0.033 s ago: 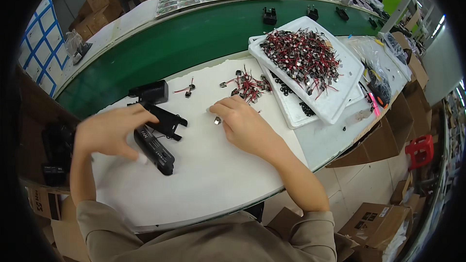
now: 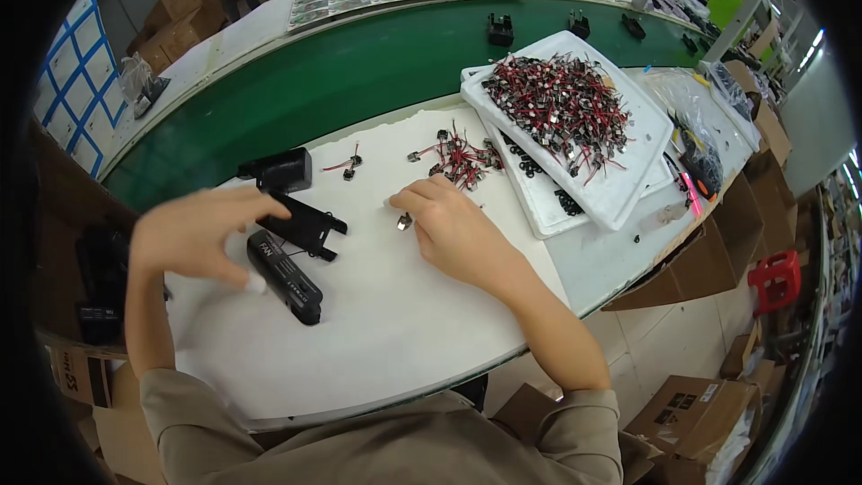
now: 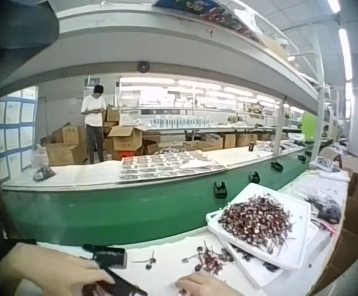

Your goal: The person assembles small fan components by hand, inserting electronic components into plastic fan housings.

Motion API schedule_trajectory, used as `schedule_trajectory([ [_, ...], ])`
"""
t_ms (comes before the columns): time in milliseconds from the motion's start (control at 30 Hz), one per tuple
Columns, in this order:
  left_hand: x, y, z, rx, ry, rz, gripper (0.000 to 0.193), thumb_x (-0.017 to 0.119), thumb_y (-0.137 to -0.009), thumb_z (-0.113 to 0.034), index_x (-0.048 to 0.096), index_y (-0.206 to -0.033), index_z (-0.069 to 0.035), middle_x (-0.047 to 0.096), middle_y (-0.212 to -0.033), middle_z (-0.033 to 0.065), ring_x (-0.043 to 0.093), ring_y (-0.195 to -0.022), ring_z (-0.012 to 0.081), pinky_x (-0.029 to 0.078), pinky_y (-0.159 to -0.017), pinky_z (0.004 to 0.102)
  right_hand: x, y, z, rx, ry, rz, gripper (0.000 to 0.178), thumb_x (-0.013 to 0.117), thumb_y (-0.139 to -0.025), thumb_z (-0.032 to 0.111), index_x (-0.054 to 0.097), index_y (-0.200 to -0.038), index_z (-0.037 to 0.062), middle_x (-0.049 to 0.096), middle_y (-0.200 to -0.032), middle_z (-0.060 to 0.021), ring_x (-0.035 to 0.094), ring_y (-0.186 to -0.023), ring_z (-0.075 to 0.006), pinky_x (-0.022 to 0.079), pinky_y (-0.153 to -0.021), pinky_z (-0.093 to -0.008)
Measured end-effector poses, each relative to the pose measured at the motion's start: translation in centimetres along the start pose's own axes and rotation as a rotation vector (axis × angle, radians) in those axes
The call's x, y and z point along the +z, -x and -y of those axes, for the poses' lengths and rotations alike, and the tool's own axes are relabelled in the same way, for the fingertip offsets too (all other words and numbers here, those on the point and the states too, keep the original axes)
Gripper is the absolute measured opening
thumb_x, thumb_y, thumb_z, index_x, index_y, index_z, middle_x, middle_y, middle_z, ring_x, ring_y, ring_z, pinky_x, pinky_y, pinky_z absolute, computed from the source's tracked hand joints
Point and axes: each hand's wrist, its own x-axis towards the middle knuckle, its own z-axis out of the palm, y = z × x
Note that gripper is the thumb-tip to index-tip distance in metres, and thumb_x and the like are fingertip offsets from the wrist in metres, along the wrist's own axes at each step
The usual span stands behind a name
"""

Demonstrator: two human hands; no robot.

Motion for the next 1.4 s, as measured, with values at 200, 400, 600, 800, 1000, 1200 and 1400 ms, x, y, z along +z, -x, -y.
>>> schedule_trajectory([
  [200, 0.5, -5.0, 4.6, -0.449, -0.297, -0.259, 0.054, 0.061, -0.07, -0.044, 0.056, -0.104, -0.001, 0.056, -0.1, 0.0154, 0.051, -0.099, 0.0287, 0.043, -0.081, 0.036, 0.8, -3.5, 0.1, -0.042, 0.076, -0.049, 0.027, 0.048, -0.067, -0.009, 0.059, -0.091, -0.0035, 0.055, -0.087, -0.0153, 0.051, -0.088, -0.0304, 0.044, -0.078, -0.0384],
  [400, 1.3, -7.8, 6.8, -0.123, -0.013, -0.18, 0.06, 0.065, -0.064, -0.035, 0.05, -0.113, -0.005, 0.052, -0.106, 0.0171, 0.05, -0.102, 0.0306, 0.043, -0.084, 0.036, 3.3, -9.3, -1.7, -0.089, 0.149, 0.14, 0.024, 0.048, -0.069, -0.009, 0.059, -0.09, -0.0036, 0.051, -0.091, -0.0182, 0.054, -0.081, -0.0355, 0.045, -0.072, -0.0393],
  [600, 2.2, -7.8, 5.2, 0.135, 0.075, -0.198, 0.054, 0.059, -0.061, 0.002, 0.052, -0.112, -0.016, 0.035, -0.124, 0.0147, 0.036, -0.114, 0.0326, 0.035, -0.096, 0.0363, 3.1, -9.0, -2.5, 0.051, 0.112, 0.194, 0.018, 0.049, -0.069, -0.004, 0.058, -0.084, -0.0033, 0.055, -0.081, -0.0189, 0.055, -0.081, -0.0348, 0.045, -0.072, -0.0399],
  [800, 3.3, -7.9, 4.5, 0.41, 0.044, -0.185, 0.062, 0.044, -0.057, 0.015, 0.059, -0.107, -0.018, 0.018, -0.141, 0.0159, 0.017, -0.129, 0.0362, 0.021, -0.105, 0.0403, -1.3, -6.2, -3.6, 0.271, -0.112, 0.146, 0.034, 0.044, -0.069, -0.004, 0.059, -0.101, -0.0048, 0.061, -0.084, -0.0244, 0.062, -0.076, -0.0293, 0.048, -0.072, -0.034],
  [1000, 1.8, -7.5, 3.9, 0.284, 0.339, -0.489, 0.049, 0.055, -0.065, -0.008, 0.053, -0.114, -0.013, 0.037, -0.128, 0.015, 0.037, -0.118, 0.0318, 0.035, -0.095, 0.0366, -2.2, -5.9, -3.9, 0.482, -0.788, -0.071, 0.022, 0.054, -0.077, 0.0, 0.058, -0.096, -0.0118, 0.061, -0.085, -0.0129, 0.06, -0.07, -0.0152, 0.049, -0.065, -0.0253],
  [1200, 5.0, -9.5, 2.9, -0.316, -0.109, -0.424, 0.107, 0.054, -0.066, -0.068, 0.028, -0.122, 0.019, 0.043, -0.114, 0.0335, 0.042, -0.111, 0.0406, 0.032, -0.093, 0.0504, -0.8, -6.0, -3.7, 0.562, -0.941, -0.085, 0.011, 0.057, -0.073, 0.001, 0.059, -0.083, -0.0028, 0.061, -0.082, -0.0082, 0.06, -0.075, -0.011, 0.048, -0.07, -0.0203],
  [1400, 5.1, -10.9, 2.6, -0.137, -0.088, -0.579, 0.076, 0.064, -0.062, -0.038, 0.039, -0.11, 0.016, 0.052, -0.103, 0.032, 0.051, -0.101, 0.0409, 0.039, -0.088, 0.0492, -0.1, -6.1, -4.1, 0.518, -1.022, -0.192, 0.018, 0.056, -0.071, -0.002, 0.055, -0.089, -0.0025, 0.061, -0.088, -0.0121, 0.06, -0.079, -0.0163, 0.048, -0.074, -0.024],
])
